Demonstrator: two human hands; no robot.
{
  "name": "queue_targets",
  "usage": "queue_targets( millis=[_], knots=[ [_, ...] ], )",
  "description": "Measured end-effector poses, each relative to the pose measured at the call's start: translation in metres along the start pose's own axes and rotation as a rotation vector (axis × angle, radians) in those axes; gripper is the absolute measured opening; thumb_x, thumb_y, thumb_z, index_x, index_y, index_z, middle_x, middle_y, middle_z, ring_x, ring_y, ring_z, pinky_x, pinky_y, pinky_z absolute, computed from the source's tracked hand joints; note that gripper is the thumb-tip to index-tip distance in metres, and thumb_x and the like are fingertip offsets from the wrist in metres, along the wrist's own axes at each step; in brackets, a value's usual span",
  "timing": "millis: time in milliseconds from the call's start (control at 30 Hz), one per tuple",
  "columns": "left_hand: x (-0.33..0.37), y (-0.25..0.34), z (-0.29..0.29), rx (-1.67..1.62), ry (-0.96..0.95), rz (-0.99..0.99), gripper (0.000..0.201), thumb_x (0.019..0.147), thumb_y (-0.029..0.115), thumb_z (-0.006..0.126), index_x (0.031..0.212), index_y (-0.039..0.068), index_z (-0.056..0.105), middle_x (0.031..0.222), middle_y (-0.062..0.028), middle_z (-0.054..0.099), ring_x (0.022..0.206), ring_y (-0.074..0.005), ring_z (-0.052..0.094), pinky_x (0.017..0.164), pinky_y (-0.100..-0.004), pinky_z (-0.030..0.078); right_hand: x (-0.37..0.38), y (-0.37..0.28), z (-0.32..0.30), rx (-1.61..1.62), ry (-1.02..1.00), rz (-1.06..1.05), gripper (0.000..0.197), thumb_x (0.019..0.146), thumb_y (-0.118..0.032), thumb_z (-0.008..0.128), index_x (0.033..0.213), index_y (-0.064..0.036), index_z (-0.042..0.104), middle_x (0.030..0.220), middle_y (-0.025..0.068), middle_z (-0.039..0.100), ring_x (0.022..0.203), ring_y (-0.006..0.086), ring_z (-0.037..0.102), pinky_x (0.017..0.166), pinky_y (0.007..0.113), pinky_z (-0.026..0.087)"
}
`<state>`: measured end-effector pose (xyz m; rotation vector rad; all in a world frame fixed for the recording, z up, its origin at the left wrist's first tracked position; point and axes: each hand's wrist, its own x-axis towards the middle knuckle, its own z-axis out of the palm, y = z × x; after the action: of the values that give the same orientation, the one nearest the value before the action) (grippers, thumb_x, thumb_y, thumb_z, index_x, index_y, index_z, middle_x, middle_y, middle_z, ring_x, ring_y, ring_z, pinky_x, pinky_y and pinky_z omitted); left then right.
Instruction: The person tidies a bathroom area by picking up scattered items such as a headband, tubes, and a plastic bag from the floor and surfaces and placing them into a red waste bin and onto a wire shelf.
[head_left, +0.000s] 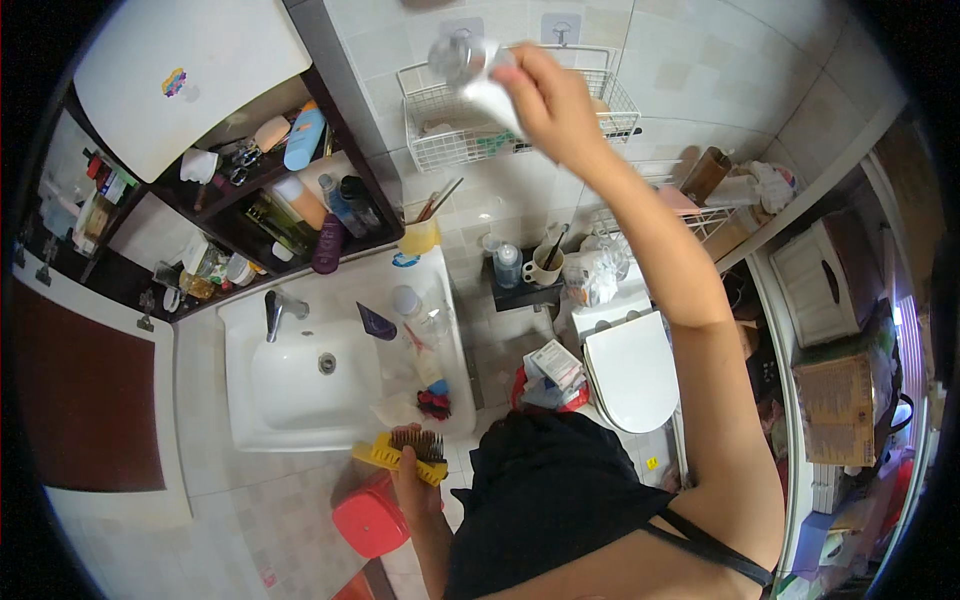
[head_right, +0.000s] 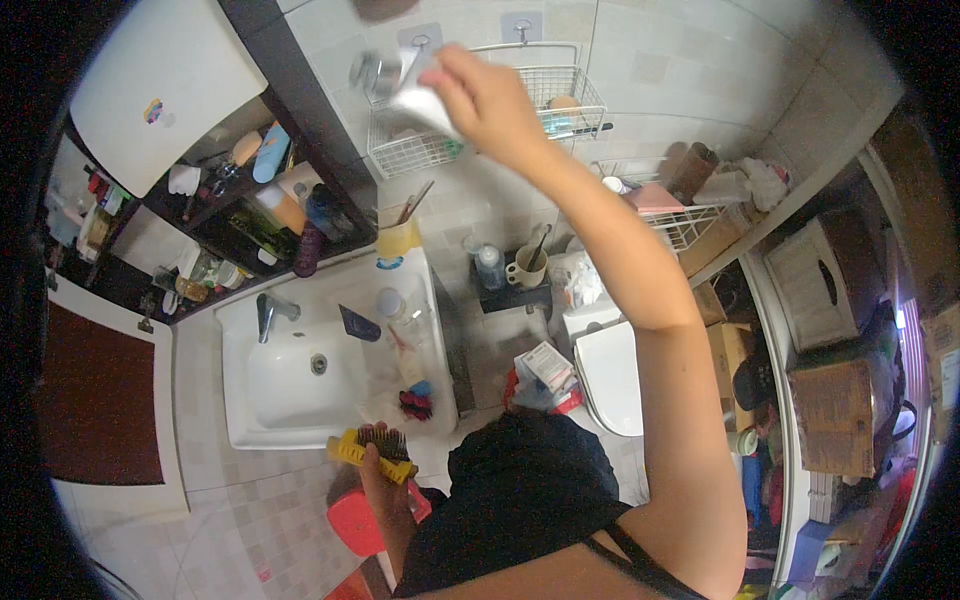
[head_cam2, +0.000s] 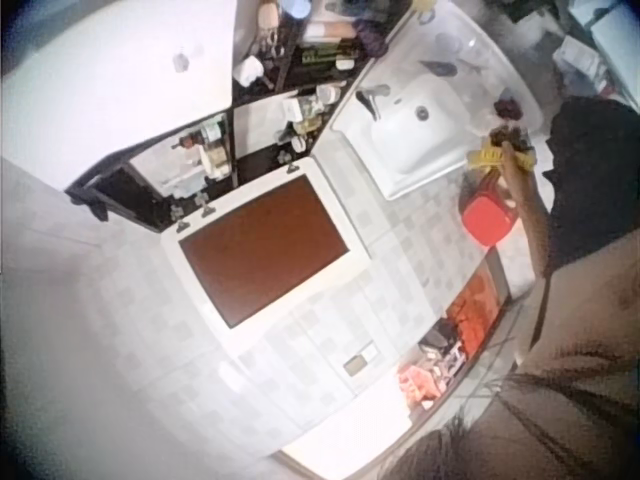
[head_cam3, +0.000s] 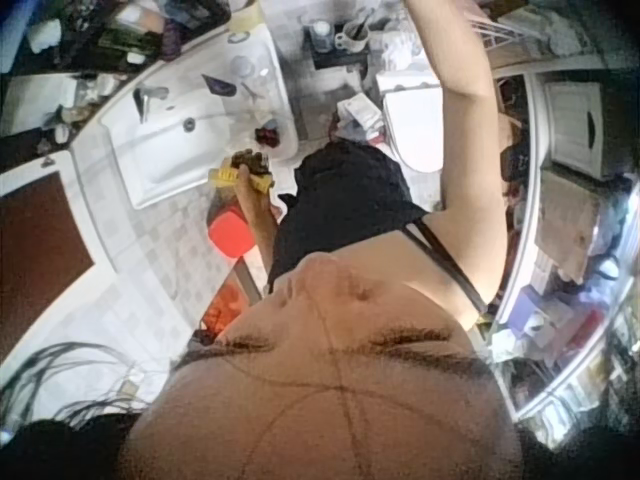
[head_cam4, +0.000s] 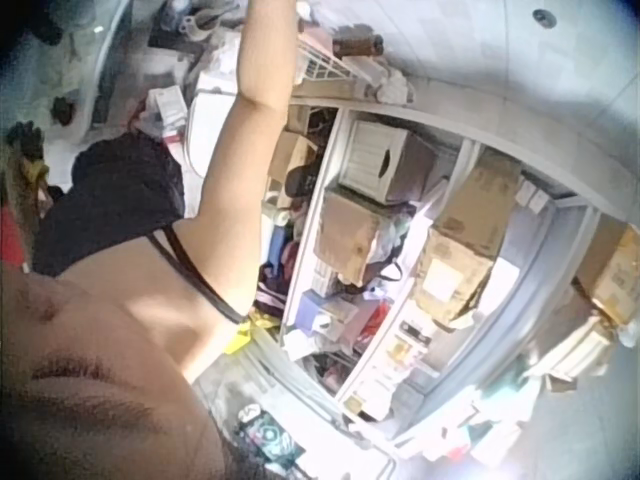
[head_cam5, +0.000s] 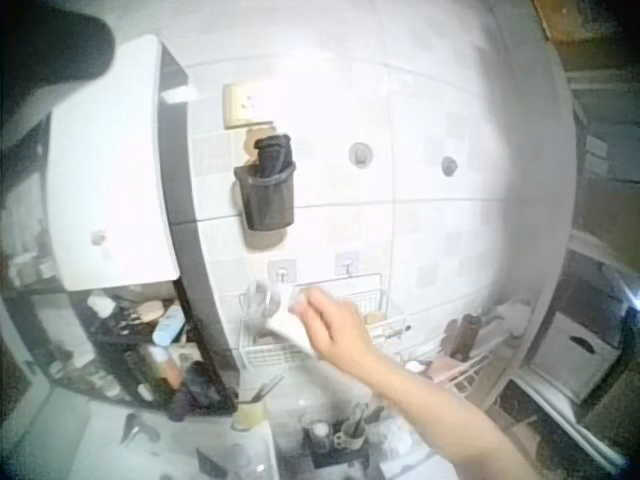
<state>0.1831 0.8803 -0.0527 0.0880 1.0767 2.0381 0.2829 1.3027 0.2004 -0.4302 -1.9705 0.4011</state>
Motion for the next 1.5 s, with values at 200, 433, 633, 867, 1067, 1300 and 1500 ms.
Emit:
queue_targets(
  millis=[200,433,633,867,1067,1300,1500],
  knots=[
    [0.0,0.003,0.012,-0.044,-0.035,-0.009,0.04,0.09,0.011,0.061,0.126,0.005,0.047,0.121,-0.0124,0.054,0.107,-0.0249,0.057,0.096,-0.039,0.046,-0.172,-0.015,0.076,0.22,-0.802,0.196,0.022,0.098,-0.025,0.046,0.103,-0.0081,0.058,0.078,0.0187,0.06,0.069,0.0365,0.062,0.062,0.044,0.049],
    [-0.01,0.016,0.008,-0.027,0.02,0.051,0.036,0.092,0.008,0.056,0.126,0.005,0.045,0.12,-0.012,0.053,0.109,-0.0242,0.055,0.096,-0.0393,0.045,-0.403,-0.006,0.212,0.469,-0.834,0.654,0.024,0.095,-0.019,0.048,0.113,-0.003,0.047,0.097,0.0253,0.06,0.091,0.0416,0.061,0.079,0.046,0.046],
    [-0.018,0.016,-0.007,0.02,0.113,0.053,0.035,0.091,0.006,0.057,0.124,0.005,0.046,0.117,-0.0121,0.055,0.107,-0.0221,0.055,0.096,-0.0377,0.047,-0.409,-0.021,0.251,0.575,-0.736,0.987,0.034,0.086,-0.013,0.057,0.117,-0.0033,0.05,0.099,0.0209,0.061,0.091,0.0354,0.062,0.08,0.043,0.048],
    [-0.006,0.007,-0.019,0.325,0.057,-0.098,0.032,0.087,0.002,0.059,0.118,0.003,0.052,0.11,-0.0097,0.059,0.099,-0.0192,0.06,0.089,-0.0342,0.049,-0.402,0.003,0.223,0.368,-1.001,0.545,0.033,0.085,-0.012,0.062,0.116,-0.0014,0.057,0.104,0.0161,0.063,0.093,0.0288,0.063,0.081,0.037,0.051],
    [0.051,-0.038,-0.05,1.247,-0.166,0.005,0.042,0.077,0.022,0.072,0.11,0.002,0.055,0.102,-0.0114,0.06,0.08,-0.0253,0.065,0.071,-0.037,0.054,-0.3,0.041,0.14,0.489,-0.64,0.479,0.021,0.09,-0.013,0.059,0.108,-0.0037,0.064,0.101,0.0126,0.067,0.092,0.024,0.064,0.082,0.034,0.051],
    [0.097,-0.075,-0.039,2.137,-0.358,-0.052,0.044,0.073,0.034,0.067,0.108,0.009,0.058,0.108,-0.0165,0.056,0.088,-0.035,0.065,0.073,-0.0467,0.054,-0.065,0.023,-0.034,0.204,-0.218,0.223,0.024,0.093,-0.02,0.061,0.11,-0.0044,0.066,0.106,0.0051,0.069,0.096,0.0131,0.062,0.085,0.029,0.049],
    [0.113,-0.089,-0.033,2.315,-0.439,-0.069,0.05,0.069,0.034,0.075,0.112,0.011,0.059,0.109,-0.0141,0.058,0.091,-0.0317,0.065,0.076,-0.0437,0.054,0.035,0.111,-0.042,-0.276,-0.555,0.075,0.026,0.085,-0.016,0.067,0.108,-0.0056,0.067,0.105,0.0082,0.069,0.09,0.0193,0.065,0.083,0.031,0.05]
  ],
)
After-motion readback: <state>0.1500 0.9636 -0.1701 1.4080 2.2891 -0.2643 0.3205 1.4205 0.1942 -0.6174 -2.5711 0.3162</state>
